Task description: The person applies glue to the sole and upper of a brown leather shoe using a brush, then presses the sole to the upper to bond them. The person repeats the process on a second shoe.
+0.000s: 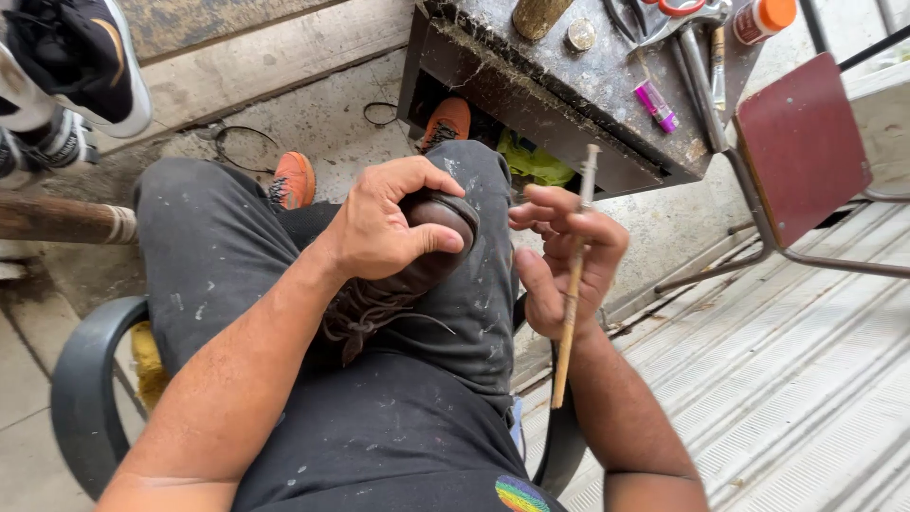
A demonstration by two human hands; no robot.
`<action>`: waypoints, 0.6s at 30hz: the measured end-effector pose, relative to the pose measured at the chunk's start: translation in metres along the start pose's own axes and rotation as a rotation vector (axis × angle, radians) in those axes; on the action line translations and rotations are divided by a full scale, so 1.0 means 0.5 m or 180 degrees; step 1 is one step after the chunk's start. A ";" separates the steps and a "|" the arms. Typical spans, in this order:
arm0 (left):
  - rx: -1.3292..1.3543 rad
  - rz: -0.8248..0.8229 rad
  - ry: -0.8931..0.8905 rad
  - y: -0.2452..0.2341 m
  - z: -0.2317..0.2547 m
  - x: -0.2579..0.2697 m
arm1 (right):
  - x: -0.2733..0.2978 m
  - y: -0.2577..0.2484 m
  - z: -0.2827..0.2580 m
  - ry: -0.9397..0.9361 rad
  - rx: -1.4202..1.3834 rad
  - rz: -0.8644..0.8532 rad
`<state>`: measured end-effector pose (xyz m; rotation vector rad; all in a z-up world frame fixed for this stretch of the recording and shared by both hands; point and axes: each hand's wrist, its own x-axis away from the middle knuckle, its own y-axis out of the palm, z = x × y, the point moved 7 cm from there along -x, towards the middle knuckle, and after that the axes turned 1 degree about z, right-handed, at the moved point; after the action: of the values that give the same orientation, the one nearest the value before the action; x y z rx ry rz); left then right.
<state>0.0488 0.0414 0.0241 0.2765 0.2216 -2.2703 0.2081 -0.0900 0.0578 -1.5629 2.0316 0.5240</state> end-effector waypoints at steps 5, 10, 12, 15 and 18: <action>-0.0370 0.0125 0.0318 0.039 0.051 0.021 | 0.006 0.016 -0.047 -0.0170 -0.0174 -0.0191; -0.0803 0.0260 0.0545 0.045 0.070 0.037 | 0.011 0.036 -0.046 -0.0210 -0.0072 -0.0444; -0.1063 0.0343 0.0589 0.048 0.071 0.045 | 0.014 0.039 -0.042 -0.0165 -0.0057 -0.0527; -0.1447 0.0250 0.0409 0.054 0.058 0.057 | 0.010 0.048 -0.039 -0.0092 -0.0025 -0.0610; -0.1621 0.0280 0.0295 0.055 0.041 0.070 | 0.017 0.057 -0.038 -0.0138 0.0109 -0.0787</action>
<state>0.0448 -0.0067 0.0323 0.1183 0.8028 -2.0335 0.1758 -0.1005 0.0673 -1.7352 1.7732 0.4220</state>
